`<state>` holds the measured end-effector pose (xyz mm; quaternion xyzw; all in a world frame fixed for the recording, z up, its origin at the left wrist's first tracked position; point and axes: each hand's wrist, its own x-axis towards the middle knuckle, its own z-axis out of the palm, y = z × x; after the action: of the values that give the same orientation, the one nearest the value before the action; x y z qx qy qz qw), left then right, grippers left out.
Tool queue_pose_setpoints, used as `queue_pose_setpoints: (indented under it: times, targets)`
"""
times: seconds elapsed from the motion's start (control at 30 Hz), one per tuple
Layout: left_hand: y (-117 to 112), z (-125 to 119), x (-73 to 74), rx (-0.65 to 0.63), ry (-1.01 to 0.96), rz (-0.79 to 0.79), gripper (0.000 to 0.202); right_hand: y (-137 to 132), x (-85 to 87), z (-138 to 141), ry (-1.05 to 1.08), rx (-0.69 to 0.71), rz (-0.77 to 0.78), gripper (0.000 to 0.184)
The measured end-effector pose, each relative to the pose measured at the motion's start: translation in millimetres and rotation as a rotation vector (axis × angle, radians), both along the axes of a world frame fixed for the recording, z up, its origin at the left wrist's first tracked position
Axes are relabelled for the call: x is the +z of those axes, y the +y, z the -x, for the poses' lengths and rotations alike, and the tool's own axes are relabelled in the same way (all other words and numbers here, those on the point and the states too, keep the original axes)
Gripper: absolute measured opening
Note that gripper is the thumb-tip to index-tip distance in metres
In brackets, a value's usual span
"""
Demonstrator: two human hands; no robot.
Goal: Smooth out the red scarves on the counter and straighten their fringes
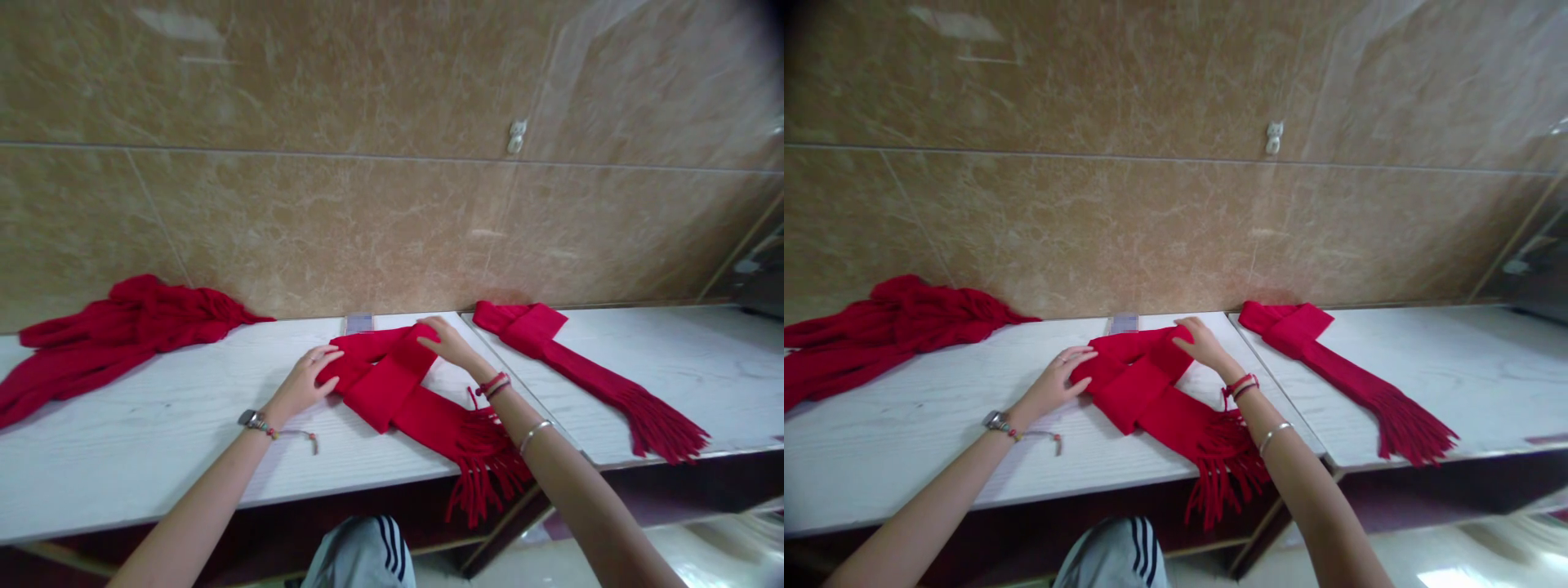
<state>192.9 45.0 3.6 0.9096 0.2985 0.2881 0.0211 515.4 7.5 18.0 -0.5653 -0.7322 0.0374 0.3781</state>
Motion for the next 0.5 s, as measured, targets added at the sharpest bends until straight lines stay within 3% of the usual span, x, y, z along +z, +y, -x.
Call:
queue_pose_setpoints:
  times: [0.1, 0.2, 0.4, 0.5]
  targets:
    - [-9, -3, 1.1, -0.144, 0.246, 0.06, 0.045, -36, 4.1, 34, -0.329, 0.408, 0.186, 0.052]
    - [-9, -7, 1.1, -0.123, 0.342, 0.018, 0.044, -64, 6.6, 57, -0.519, 0.397, 0.232, 0.054]
    - [-3, -16, 17.6, -0.188, 0.543, -0.071, 0.045, -93, 9.5, 92, -0.581, 0.445, 0.142, 0.067]
    - [1, -18, 23.6, -0.219, 0.515, -0.145, 0.036, -99, -7.8, 110, -0.661, 0.267, 0.052, 0.044]
